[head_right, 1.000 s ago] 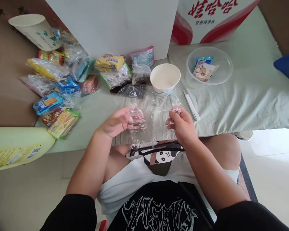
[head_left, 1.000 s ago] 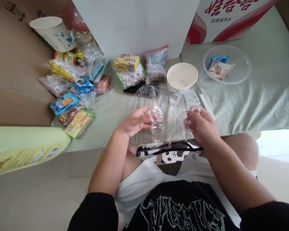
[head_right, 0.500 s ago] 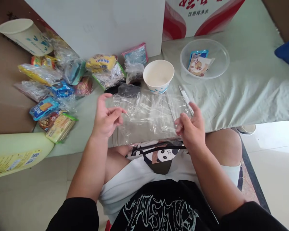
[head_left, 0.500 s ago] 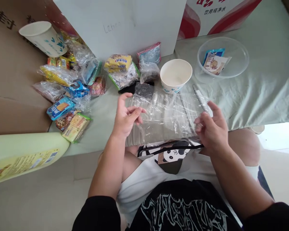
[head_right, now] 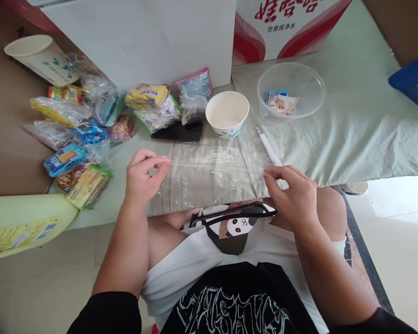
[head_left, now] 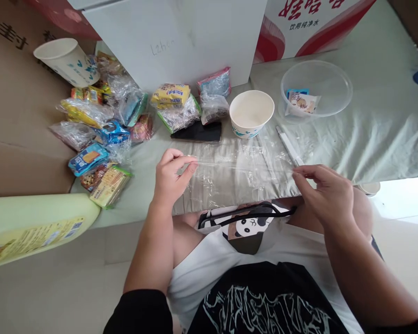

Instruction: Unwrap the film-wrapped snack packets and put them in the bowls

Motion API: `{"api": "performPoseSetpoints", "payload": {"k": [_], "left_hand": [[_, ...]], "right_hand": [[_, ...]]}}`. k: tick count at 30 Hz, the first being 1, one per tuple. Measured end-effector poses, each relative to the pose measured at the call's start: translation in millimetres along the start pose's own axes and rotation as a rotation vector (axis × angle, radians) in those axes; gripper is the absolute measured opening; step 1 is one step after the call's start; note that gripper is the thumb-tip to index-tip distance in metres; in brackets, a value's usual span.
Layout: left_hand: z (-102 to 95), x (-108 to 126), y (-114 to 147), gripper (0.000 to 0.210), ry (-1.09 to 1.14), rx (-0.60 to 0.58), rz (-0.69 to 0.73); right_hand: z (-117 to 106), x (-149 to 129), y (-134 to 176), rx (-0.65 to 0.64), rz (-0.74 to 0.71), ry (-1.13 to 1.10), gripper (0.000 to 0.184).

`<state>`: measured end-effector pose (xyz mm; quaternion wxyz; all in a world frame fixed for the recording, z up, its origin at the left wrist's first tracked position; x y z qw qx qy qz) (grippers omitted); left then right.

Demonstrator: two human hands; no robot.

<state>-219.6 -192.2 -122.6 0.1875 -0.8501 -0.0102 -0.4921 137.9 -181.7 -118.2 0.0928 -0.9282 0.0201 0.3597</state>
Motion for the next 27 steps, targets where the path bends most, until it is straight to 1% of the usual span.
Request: {"api": "performPoseSetpoints", "payload": {"k": [1,2,3,4,5,7,8,9,10,11,12,13,14,15,16,17,18,19,20,21,22,23,24,25,26,27], "left_hand": [[-1.5,-0.5,-0.7,0.018,0.007,0.0,0.011],[-2.5,-1.2,-0.9,0.023,0.051,-0.013,0.009],[-1.9,-1.9,-0.5,0.029,0.134,-0.049,-0.009],[1.5,-2.5,0.7,0.036,0.25,-0.12,-0.047],[8.7,-2.2,3.2,0.043,0.383,-0.232,-0.109],[29.7,3.4,13.8,0.052,0.62,-0.516,-0.275],[40.8,8.4,20.7,0.053,0.694,-0.657,-0.356],[50.6,13.5,27.1,0.052,0.732,-0.771,-0.43],[58.8,18.1,31.6,0.051,0.744,-0.849,-0.481],[65.3,21.3,33.9,0.05,0.742,-0.887,-0.517],[70.0,22.6,34.5,0.049,0.731,-0.893,-0.542],[73.0,21.6,34.3,0.051,0.716,-0.88,-0.565],[73.5,18.5,33.1,0.054,0.713,-0.846,-0.591],[71.5,13.8,31.1,0.057,0.725,-0.798,-0.617],[66.8,7.6,27.9,0.059,0.755,-0.725,-0.638],[59.2,0.2,23.3,0.061,0.798,-0.621,-0.653],[49.6,-7.7,18.1,0.062,0.847,-0.497,-0.659],[39.6,-15.3,13.4,0.062,0.892,-0.37,-0.656],[31.2,-21.5,10.0,0.063,0.929,-0.261,-0.646],[26.8,-25.5,8.4,0.064,0.963,-0.197,-0.639],[27.8,-26.4,8.6,0.068,1.005,-0.187,-0.636],[34.2,-24.1,10.7,0.073,1.057,-0.233,-0.637],[44.4,-19.1,14.5,0.077,1.108,-0.319,-0.64],[56.0,-12.8,19.9,0.08,1.141,-0.416,-0.641],[66.9,-7.1,25.6,0.082,1.147,-0.496,-0.64],[75.4,-4.1,30.6,0.082,1.108,-0.535,-0.643]], "right_hand": [[-1.5,-0.8,0.3,0.031,-0.039,0.035,0.008],[-2.7,-1.1,0.9,0.035,-0.087,0.061,0.011],[-3.0,-1.3,1.6,-0.002,-0.145,0.084,0.011],[-2.7,-1.9,2.5,-0.075,-0.211,0.106,0.011],[-3.1,-3.2,3.5,-0.16,-0.274,0.125,0.012],[-8.3,-10.7,4.5,-0.293,-0.363,0.133,0.016],[-11.2,-18.9,4.4,-0.335,-0.395,0.108,0.022],[-11.5,-30.7,4.8,-0.376,-0.426,0.065,0.029],[-6.7,-45.5,6.8,-0.444,-0.463,0.009,0.038],[3.9,-62.7,11.6,-0.551,-0.515,-0.056,0.047],[19.6,-79.0,18.8,-0.686,-0.561,-0.098,0.055],[39.2,-90.7,26.6,-0.835,-0.57,-0.088,0.053],[59.2,-97.7,32.9,-0.959,-0.544,-0.054,0.039],[77.3,-102.0,37.9,-1.053,-0.512,-0.04,0.019],[93.1,-103.7,41.2,-1.128,-0.455,-0.064,0.007],[106.2,-103.4,43.7,-1.193,-0.373,-0.136,0.009],[116.2,-101.5,44.4,-1.227,-0.271,-0.24,0.013],[123.2,-98.3,42.8,-1.222,-0.15,-0.366,0.016],[127.9,-93.6,39.3,-1.172,-0.019,-0.491,0.018],[130.3,-87.6,34.3,-1.078,0.105,-0.591,0.021],[130.7,-81.0,29.3,-0.959,0.209,-0.658,0.024],[129.9,-75.2,25.3,-0.841,0.286,-0.691,0.026],[129.0,-71.2,23.1,-0.752,0.332,-0.695,0.029],[128.9,-69.4,22.4,-0.705,0.351,-0.678,0.031],[129.2,-69.0,22.5,-0.687,0.351,-0.653,0.033],[129.5,-68.9,22.7,-0.681,0.342,-0.631,0.036]]}}
Point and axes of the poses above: each hand's wrist, its own y-axis away from the middle knuckle, its own z-axis out of the palm, x = y × z, the point moved 7 cm from there along -y, towards the middle knuckle, and after that the axes turned 6 degrees about y, right-handed, at the moved point
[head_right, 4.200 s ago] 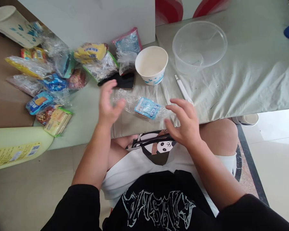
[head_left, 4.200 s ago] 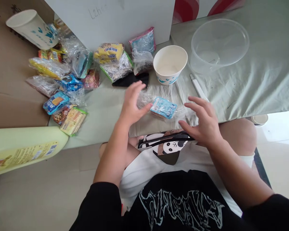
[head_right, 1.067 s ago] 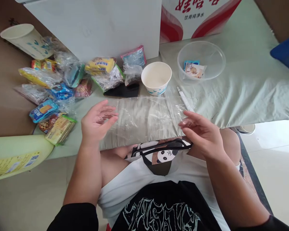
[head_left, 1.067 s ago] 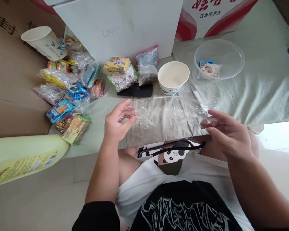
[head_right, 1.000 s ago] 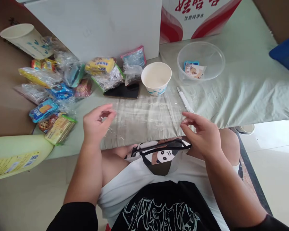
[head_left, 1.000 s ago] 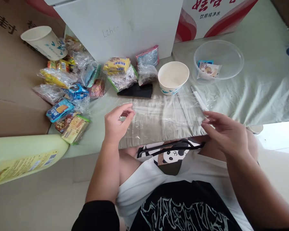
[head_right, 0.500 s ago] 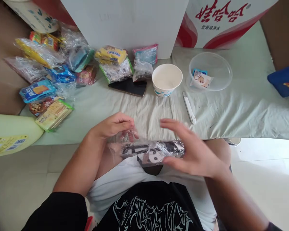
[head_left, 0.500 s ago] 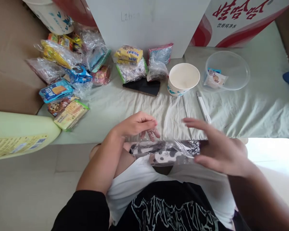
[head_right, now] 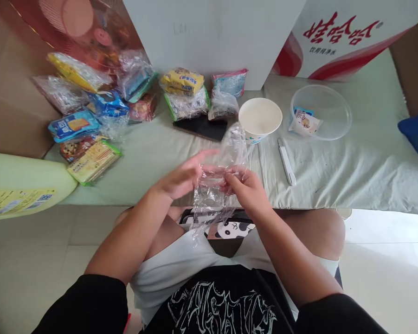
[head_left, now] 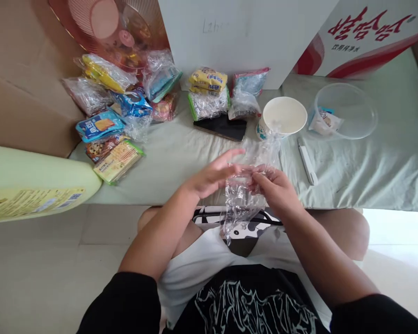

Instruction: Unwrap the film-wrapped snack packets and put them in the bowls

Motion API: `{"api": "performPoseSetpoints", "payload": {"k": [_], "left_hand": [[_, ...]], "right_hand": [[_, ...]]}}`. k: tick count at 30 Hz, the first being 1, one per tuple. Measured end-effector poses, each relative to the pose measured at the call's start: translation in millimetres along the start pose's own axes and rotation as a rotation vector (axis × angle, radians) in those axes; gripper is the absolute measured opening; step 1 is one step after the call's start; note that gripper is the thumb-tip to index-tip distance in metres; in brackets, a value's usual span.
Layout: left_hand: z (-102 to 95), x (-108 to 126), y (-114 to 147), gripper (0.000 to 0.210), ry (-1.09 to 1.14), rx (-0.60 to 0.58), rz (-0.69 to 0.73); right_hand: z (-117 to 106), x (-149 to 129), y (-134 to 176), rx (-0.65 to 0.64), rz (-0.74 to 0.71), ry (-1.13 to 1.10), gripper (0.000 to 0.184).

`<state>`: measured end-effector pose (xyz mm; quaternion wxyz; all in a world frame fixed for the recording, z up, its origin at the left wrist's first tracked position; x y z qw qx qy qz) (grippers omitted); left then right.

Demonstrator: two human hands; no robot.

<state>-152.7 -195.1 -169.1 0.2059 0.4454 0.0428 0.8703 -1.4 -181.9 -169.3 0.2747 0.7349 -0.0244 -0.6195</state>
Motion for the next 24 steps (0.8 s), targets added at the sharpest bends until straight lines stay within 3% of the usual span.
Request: {"api": "performPoseSetpoints", "payload": {"k": [4,8,10,12,14,17,19,20,22,24], "left_hand": [[-4.0,-6.6,-0.3,0.058,-0.231,0.235,0.027],[-10.0,2.3,4.4,0.072,-0.215,0.29,0.059],[-11.8,11.0,8.8,0.071,-0.211,0.325,0.171],[-9.0,21.8,14.6,0.052,-0.253,0.337,0.341],[1.1,28.9,18.7,0.036,-0.34,0.252,0.46],[15.2,25.9,18.1,0.049,-0.533,0.083,0.421],[14.4,22.6,16.5,0.053,-0.716,0.088,0.379],[12.8,22.1,15.7,0.044,-0.821,0.113,0.386],[11.1,23.2,14.6,0.019,-1.021,0.163,0.455],[12.4,25.5,15.1,0.016,-1.178,0.194,0.554]], "right_hand": [[-11.3,2.2,2.8,0.091,-0.054,0.009,0.057],[-27.9,6.2,12.2,0.227,-0.157,-0.039,0.07],[-30.8,7.4,17.7,0.232,-0.218,-0.066,0.062],[-30.7,7.2,22.1,0.19,-0.268,-0.058,0.039],[-28.7,3.8,25.7,0.115,-0.314,0.019,0.025],[-28.2,-6.6,30.2,0.056,-0.385,0.239,0.037],[-31.9,-13.4,31.2,0.104,-0.412,0.429,0.039],[-33.5,-16.4,31.3,0.137,-0.429,0.524,0.031],[-34.6,-22.0,32.0,0.202,-0.493,0.689,0.015],[-34.1,-28.7,35.7,0.283,-0.603,0.813,0.015]]}}
Point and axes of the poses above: each hand's wrist, its own y-axis away from the middle knuckle, its own z-axis out of the palm, x = y × z, the point moved 7 cm from there along -y, towards the middle knuckle, and after that the axes turned 6 degrees about y, right-handed, at the moved point
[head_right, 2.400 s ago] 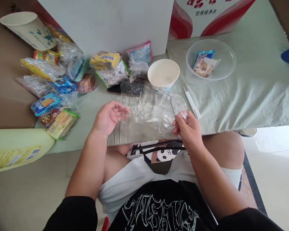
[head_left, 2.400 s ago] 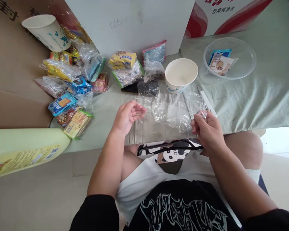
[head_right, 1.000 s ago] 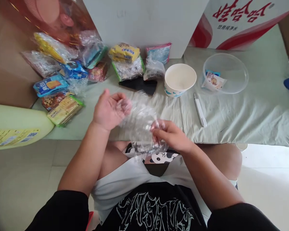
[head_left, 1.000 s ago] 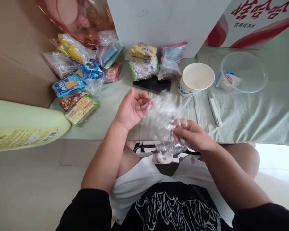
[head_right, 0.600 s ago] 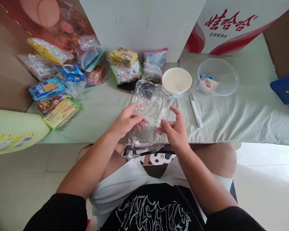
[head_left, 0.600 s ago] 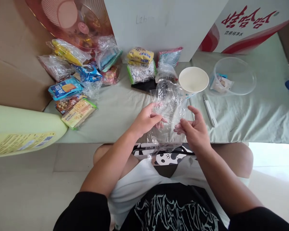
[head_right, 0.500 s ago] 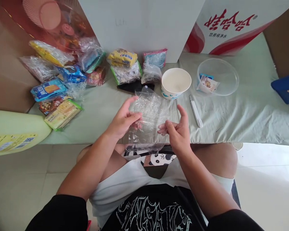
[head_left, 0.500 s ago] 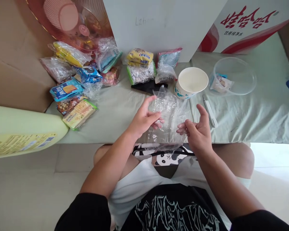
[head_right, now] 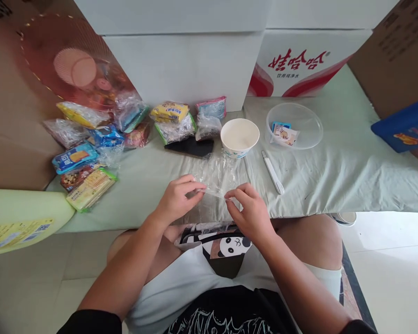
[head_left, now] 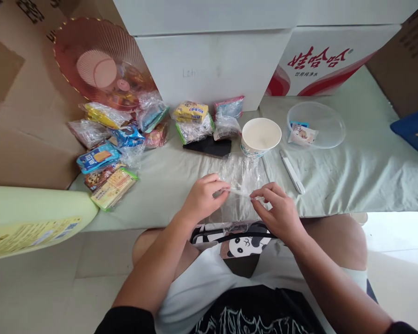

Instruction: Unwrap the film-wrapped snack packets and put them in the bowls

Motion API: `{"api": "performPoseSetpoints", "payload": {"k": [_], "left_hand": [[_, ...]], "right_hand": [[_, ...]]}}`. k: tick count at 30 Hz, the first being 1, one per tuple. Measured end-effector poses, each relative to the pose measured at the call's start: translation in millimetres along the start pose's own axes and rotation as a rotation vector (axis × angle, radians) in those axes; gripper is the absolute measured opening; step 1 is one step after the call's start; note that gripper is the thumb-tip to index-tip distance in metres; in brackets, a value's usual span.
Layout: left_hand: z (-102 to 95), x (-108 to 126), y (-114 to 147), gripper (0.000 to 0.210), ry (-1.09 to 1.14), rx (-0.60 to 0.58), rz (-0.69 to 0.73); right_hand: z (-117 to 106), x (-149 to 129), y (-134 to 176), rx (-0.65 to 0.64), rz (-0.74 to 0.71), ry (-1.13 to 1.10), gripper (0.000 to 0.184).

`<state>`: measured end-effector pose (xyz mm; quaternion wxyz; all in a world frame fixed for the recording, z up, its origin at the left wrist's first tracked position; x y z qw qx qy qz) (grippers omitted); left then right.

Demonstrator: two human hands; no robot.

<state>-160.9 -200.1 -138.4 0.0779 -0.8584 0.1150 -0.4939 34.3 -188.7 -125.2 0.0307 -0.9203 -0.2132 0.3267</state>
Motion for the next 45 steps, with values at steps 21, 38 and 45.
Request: {"api": "performPoseSetpoints", "payload": {"k": [21,38,45], "left_hand": [[9.6,-20.0,2.4,0.068,0.923,-0.042,-0.495],[3.8,-20.4,-7.5,0.037,0.662,-0.082,-0.334],[-3.9,-6.6,-9.8,0.015,0.032,0.181,-0.088]], "right_hand": [[25.7,-0.2,-1.1,-0.395,0.309,-0.601,0.03],[26.5,17.1,1.4,-0.404,0.441,-0.991,0.068],[17.4,19.4,-5.6,-0.116,0.308,-0.222,0.017]]}}
Point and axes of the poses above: each hand's wrist, its own y-axis away from the middle knuckle, its own z-axis out of the palm, x = y × z, the point moved 7 cm from there along -y, towards the middle knuckle, and after that the axes turned 6 degrees about y, right-handed, at the moved point
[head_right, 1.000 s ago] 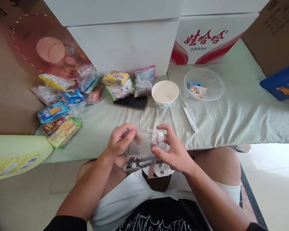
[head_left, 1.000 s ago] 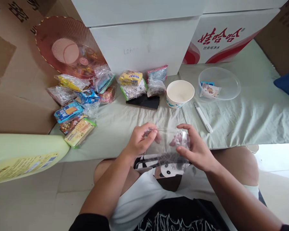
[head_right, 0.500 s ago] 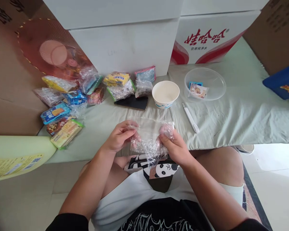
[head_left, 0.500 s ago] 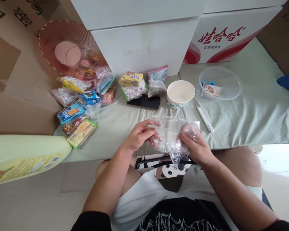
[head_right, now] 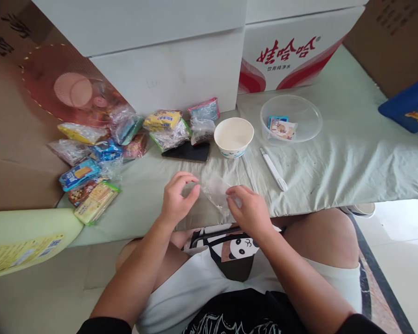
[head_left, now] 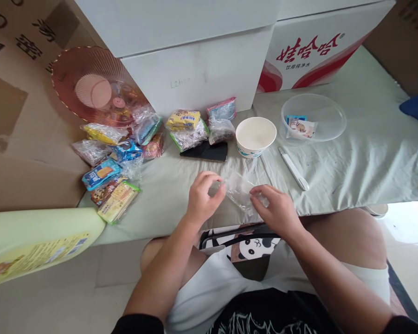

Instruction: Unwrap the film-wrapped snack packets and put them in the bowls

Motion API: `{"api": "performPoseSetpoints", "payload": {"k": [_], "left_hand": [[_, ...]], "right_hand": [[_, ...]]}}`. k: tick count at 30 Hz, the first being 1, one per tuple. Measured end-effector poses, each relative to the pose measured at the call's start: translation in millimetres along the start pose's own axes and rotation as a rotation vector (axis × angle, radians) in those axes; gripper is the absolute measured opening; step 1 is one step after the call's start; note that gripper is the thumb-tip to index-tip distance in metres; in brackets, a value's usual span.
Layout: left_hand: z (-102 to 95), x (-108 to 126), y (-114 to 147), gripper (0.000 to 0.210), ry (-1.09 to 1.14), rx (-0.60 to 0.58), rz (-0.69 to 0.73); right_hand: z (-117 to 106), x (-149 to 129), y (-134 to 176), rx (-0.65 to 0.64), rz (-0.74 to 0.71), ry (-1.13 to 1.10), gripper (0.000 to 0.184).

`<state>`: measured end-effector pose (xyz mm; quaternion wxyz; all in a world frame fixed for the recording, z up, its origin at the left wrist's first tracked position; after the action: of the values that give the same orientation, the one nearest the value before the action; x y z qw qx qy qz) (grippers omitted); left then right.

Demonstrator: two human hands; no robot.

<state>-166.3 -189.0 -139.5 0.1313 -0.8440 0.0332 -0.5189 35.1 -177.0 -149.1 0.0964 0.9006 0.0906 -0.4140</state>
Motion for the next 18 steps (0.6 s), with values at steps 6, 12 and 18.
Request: {"api": "performPoseSetpoints", "payload": {"k": [6,12,18], "left_hand": [[46.9,7.3,19.2,0.046,0.478,-0.546,-0.181],[42.4,-5.7,17.7,0.045,0.6,-0.412,-0.248],[21.7,-37.9,2.4,0.058,0.666,-0.111,-0.291]], "right_hand": [[12.5,-21.8,8.5,-0.017,-0.195,-0.337,0.015],[21.6,-9.5,-1.2,-0.132,-0.105,-0.251,0.024],[-60.4,-27.1,-35.4,0.255,-0.157,0.063,0.017]]}}
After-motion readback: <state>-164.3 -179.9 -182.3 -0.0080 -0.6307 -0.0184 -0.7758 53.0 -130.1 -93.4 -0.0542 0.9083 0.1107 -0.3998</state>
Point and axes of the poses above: each hand's wrist, its own y-axis away from the middle knuckle, its own z-axis out of the palm, x = y × z, the point moved 7 cm from there along -y, towards the middle knuckle, and after that the axes turned 6 degrees about y, right-handed, at the moved point
